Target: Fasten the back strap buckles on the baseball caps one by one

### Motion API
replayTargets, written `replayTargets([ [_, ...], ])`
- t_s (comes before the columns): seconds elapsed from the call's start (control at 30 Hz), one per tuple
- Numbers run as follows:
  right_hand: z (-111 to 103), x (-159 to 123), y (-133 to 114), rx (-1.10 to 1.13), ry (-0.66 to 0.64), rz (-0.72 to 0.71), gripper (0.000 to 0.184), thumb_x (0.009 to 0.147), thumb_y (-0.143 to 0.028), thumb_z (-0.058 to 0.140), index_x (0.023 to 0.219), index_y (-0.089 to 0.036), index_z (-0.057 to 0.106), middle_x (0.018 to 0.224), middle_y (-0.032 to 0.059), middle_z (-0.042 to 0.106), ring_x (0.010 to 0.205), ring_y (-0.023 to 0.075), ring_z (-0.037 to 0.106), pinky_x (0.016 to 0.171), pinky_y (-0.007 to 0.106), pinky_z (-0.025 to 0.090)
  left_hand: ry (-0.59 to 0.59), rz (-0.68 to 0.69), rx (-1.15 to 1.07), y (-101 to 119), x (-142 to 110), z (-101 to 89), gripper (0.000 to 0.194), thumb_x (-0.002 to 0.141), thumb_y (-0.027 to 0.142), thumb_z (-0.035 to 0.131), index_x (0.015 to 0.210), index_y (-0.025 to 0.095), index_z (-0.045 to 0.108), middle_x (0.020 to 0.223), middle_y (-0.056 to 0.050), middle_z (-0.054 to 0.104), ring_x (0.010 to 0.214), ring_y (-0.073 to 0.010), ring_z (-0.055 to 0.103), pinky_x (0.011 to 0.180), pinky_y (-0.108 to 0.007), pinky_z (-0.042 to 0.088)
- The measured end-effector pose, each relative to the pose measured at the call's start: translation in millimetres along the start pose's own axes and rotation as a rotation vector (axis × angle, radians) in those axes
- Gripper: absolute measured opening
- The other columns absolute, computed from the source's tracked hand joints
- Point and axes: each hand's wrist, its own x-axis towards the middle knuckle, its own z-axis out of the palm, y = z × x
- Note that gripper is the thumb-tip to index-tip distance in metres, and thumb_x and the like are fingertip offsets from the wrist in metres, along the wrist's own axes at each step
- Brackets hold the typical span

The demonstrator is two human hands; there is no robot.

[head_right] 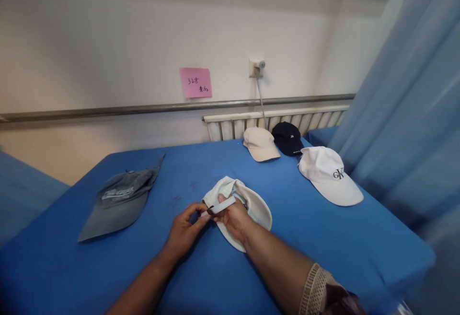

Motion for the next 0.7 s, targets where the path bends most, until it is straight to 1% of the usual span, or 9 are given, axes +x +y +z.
replayTargets([
  [0.13, -0.8, 2.2, -0.9, 0.055, 0.023, 0.019, 0.028, 0.077, -0.042, 0.074, 0.092, -0.020, 0.066, 0.090, 0.0026, 0.070, 0.074, 0.0157, 0.062, 0.064, 0.026, 0.048, -0.041, -0.014, -0.084, -4.6, 3.0, -1.8, 0.016, 0.082, 0.035, 0.062, 0.081, 0.019, 0.067, 0.080, -0.001, 0.063, 0.080, -0.0179, 0.058, 0.078, -0.028, 0.044],
  [0.27, -2.1, 3.1, -0.9, 0.067, -0.009, 0.020, 0.028, 0.076, -0.041, 0.075, 0.090, -0.019, 0.066, 0.092, 0.0026, 0.070, 0.075, 0.0148, 0.062, 0.064, 0.025, 0.047, -0.054, -0.067, -0.115, -7.9, 3.2, -0.8, 0.017, 0.084, 0.034, 0.061, 0.084, 0.018, 0.066, 0.082, -0.002, 0.065, 0.083, -0.0184, 0.059, 0.078, -0.028, 0.045],
  [0.33, -3.6, 2.8, 0.6, 0.035, -0.040, 0.000, 0.026, 0.076, -0.038, 0.076, 0.091, -0.019, 0.067, 0.087, 0.0017, 0.069, 0.070, 0.0128, 0.060, 0.063, 0.024, 0.046, -0.034, -0.086, -0.114, -8.5, 3.0, 0.2, 0.017, 0.084, 0.035, 0.060, 0.082, 0.018, 0.065, 0.080, -0.002, 0.065, 0.080, -0.0178, 0.059, 0.077, -0.028, 0.045],
  [0.4, -5.3, 2.3, 2.7, -0.038, -0.068, -0.011, 0.024, 0.073, -0.030, 0.079, 0.091, -0.018, 0.068, 0.081, 0.0010, 0.068, 0.065, 0.0108, 0.057, 0.061, 0.023, 0.044, -0.025, -0.101, -0.120, -8.6, 3.2, 1.1, 0.020, 0.085, 0.036, 0.060, 0.078, 0.018, 0.064, 0.077, -0.002, 0.065, 0.077, -0.0172, 0.058, 0.075, -0.028, 0.045],
  [0.5, -7.4, 2.0, 4.8, -0.137, -0.098, 0.006, 0.021, 0.068, -0.022, 0.079, 0.086, -0.015, 0.069, 0.074, 0.0013, 0.067, 0.058, 0.0094, 0.054, 0.058, 0.022, 0.042, -0.025, -0.117, -0.125, -7.5, 3.8, 2.0, 0.023, 0.085, 0.038, 0.060, 0.076, 0.017, 0.063, 0.073, -0.002, 0.065, 0.073, -0.0167, 0.058, 0.072, -0.027, 0.045],
  [0.63, -7.7, 2.6, 2.9, -0.110, -0.095, 0.028, 0.017, 0.066, -0.018, 0.076, 0.081, -0.015, 0.067, 0.069, 0.0007, 0.065, 0.055, 0.0090, 0.053, 0.053, 0.022, 0.040, -0.072, -0.124, -0.111, -3.0, 4.2, 2.3, 0.024, 0.086, 0.038, 0.058, 0.078, 0.017, 0.067, 0.074, -0.003, 0.068, 0.073, -0.0178, 0.060, 0.072, -0.028, 0.046],
  [0.7, -7.5, 2.2, 0.1, -0.056, -0.082, 0.033, 0.018, 0.064, -0.017, 0.078, 0.078, -0.015, 0.066, 0.065, -0.0009, 0.063, 0.053, 0.0085, 0.051, 0.050, 0.021, 0.038, -0.066, -0.122, -0.093, -0.5, 4.3, 2.4, 0.022, 0.084, 0.035, 0.057, 0.082, 0.018, 0.070, 0.079, -0.004, 0.071, 0.077, -0.0191, 0.062, 0.076, -0.029, 0.047],
])
